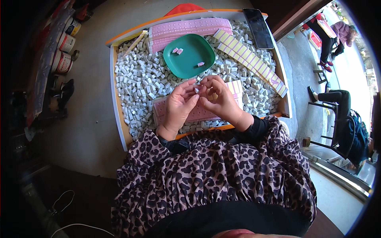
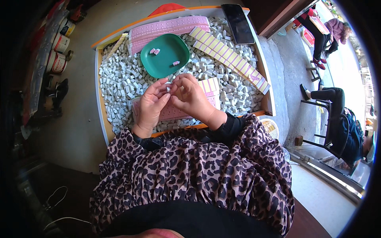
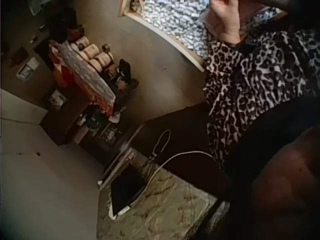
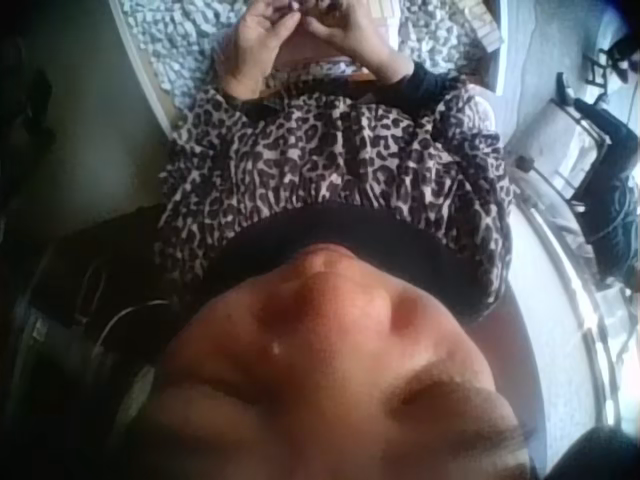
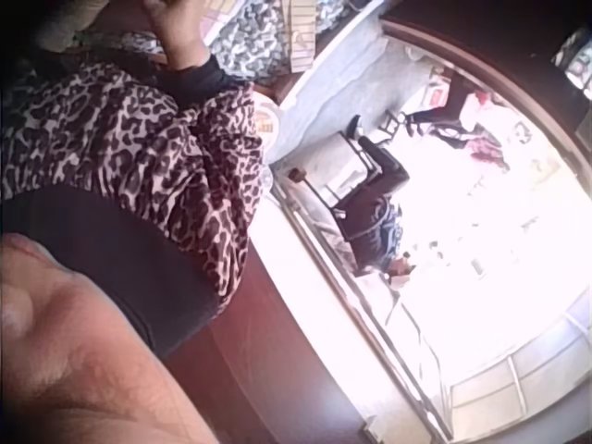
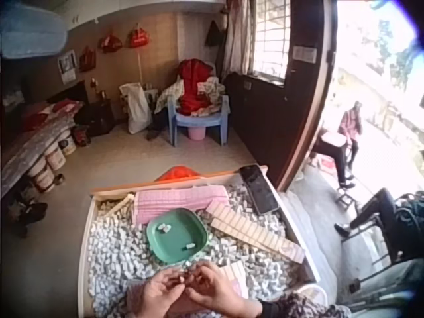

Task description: Assembling small shoe components by joining a pink part with a white component and placing the finished item in a green collection bowl.

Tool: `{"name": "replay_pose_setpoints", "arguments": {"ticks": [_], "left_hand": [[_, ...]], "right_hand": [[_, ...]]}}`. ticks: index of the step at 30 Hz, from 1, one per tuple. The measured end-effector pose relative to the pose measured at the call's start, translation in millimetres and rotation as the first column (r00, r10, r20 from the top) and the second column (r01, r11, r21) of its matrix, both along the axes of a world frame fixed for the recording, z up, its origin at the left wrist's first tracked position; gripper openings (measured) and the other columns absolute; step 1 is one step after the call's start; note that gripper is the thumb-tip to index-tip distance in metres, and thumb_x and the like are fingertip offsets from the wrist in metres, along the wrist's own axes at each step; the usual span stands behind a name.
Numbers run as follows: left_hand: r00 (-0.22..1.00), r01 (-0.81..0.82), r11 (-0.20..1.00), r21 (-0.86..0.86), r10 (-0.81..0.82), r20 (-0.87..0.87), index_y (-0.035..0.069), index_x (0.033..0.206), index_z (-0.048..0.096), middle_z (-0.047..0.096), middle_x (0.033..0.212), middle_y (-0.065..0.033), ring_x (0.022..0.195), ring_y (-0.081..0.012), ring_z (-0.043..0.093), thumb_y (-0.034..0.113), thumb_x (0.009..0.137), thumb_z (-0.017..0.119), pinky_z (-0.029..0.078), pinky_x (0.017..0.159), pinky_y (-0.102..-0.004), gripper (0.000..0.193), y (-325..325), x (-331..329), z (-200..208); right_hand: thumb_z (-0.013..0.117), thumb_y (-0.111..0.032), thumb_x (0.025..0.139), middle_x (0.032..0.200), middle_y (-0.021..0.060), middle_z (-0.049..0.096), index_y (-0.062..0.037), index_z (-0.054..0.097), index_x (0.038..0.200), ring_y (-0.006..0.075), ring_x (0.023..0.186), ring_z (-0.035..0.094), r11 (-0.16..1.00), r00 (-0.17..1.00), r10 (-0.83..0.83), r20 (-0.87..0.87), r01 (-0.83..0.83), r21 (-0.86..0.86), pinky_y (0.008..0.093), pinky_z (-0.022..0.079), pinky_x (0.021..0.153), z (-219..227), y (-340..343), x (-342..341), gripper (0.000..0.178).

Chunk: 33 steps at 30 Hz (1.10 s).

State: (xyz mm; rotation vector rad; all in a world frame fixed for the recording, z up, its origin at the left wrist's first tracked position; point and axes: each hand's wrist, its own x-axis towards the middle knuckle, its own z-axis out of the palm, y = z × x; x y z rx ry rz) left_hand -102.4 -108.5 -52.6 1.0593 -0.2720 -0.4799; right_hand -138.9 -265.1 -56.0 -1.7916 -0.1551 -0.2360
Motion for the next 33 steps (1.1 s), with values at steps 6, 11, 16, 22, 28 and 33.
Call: {"name": "replay_pose_setpoints", "arguments": {"ticks": [6,11,16,22,28,33], "left_hand": [[0.995,-0.058,0.978,0.201,0.041,0.088,-0.003,0.108,0.06,0.066,0.096,-0.0064,0.087,-0.0108,0.063,0.0,0.09,0.056,0.05,0.082,-0.023,0.019,3.1,2.3,-13.6],[0.994,-0.096,0.978,0.187,0.085,0.068,-0.003,0.107,0.06,0.067,0.094,-0.0068,0.081,-0.011,0.063,0.002,0.091,0.057,0.051,0.078,-0.0232,0.017,-3.4,8.4,-3.3],[0.975,-0.16,0.975,0.151,0.132,0.179,-0.003,0.107,0.061,0.066,0.091,-0.0061,0.08,-0.0109,0.063,0.004,0.091,0.057,0.051,0.077,-0.0236,0.018,-14.3,40.8,26.3],[0.801,-0.454,0.829,0.327,0.219,0.557,-0.002,0.108,0.058,0.065,0.087,-0.004,0.076,-0.0101,0.062,0.01,0.092,0.059,0.05,0.071,-0.0217,0.02,28.3,81.2,17.1],[0.876,-0.406,0.856,0.319,0.266,0.402,-0.001,0.101,0.059,0.065,0.084,-0.0028,0.072,-0.0079,0.059,0.012,0.091,0.06,0.048,0.064,-0.0196,0.016,27.9,67.3,13.5],[0.914,-0.316,0.867,0.384,0.17,0.369,0.0,0.091,0.061,0.063,0.077,-0.0037,0.066,-0.0082,0.058,0.013,0.09,0.061,0.046,0.058,-0.0227,0.013,11.1,81.0,18.6]], "right_hand": [[0.064,0.001,0.077,0.106,0.0076,0.05,-0.0011,0.053,0.094,0.0159,0.101,0.052,0.993,1.0,-0.001,0.032,0.005,-0.117,0.0265,0.045,0.081,5.7,-2.3,-0.3,0.02],[0.061,0.001,0.079,0.104,0.0064,0.052,-0.0015,0.05,0.101,0.0133,0.091,0.054,0.983,0.977,-0.181,-0.116,0.185,0.022,0.0246,0.046,0.076,4.2,-11.3,-1.3,0.024],[0.059,0.002,0.08,0.102,0.006,0.052,-0.0019,0.048,0.104,0.012,0.084,0.053,0.983,0.978,-0.177,-0.113,0.171,-0.067,0.0241,0.046,0.074,-11.4,-18.7,-2.8,0.027],[0.058,0.003,0.08,0.102,0.0055,0.052,-0.002,0.049,0.103,0.0108,0.082,0.052,0.979,0.987,-0.163,0.018,0.164,-0.122,0.0227,0.045,0.072,-11.0,-21.0,-1.1,0.025],[0.058,0.004,0.079,0.102,0.0054,0.051,-0.0023,0.05,0.101,0.0111,0.081,0.052,0.983,0.991,-0.132,0.009,0.132,-0.128,0.0222,0.044,0.071,-13.3,-21.3,-1.3,0.024],[0.058,0.005,0.078,0.101,0.0056,0.051,-0.0027,0.05,0.099,0.0116,0.08,0.051,0.983,0.991,-0.132,0.013,0.132,-0.127,0.0226,0.043,0.07,-10.9,-19.6,-1.1,0.024]]}}
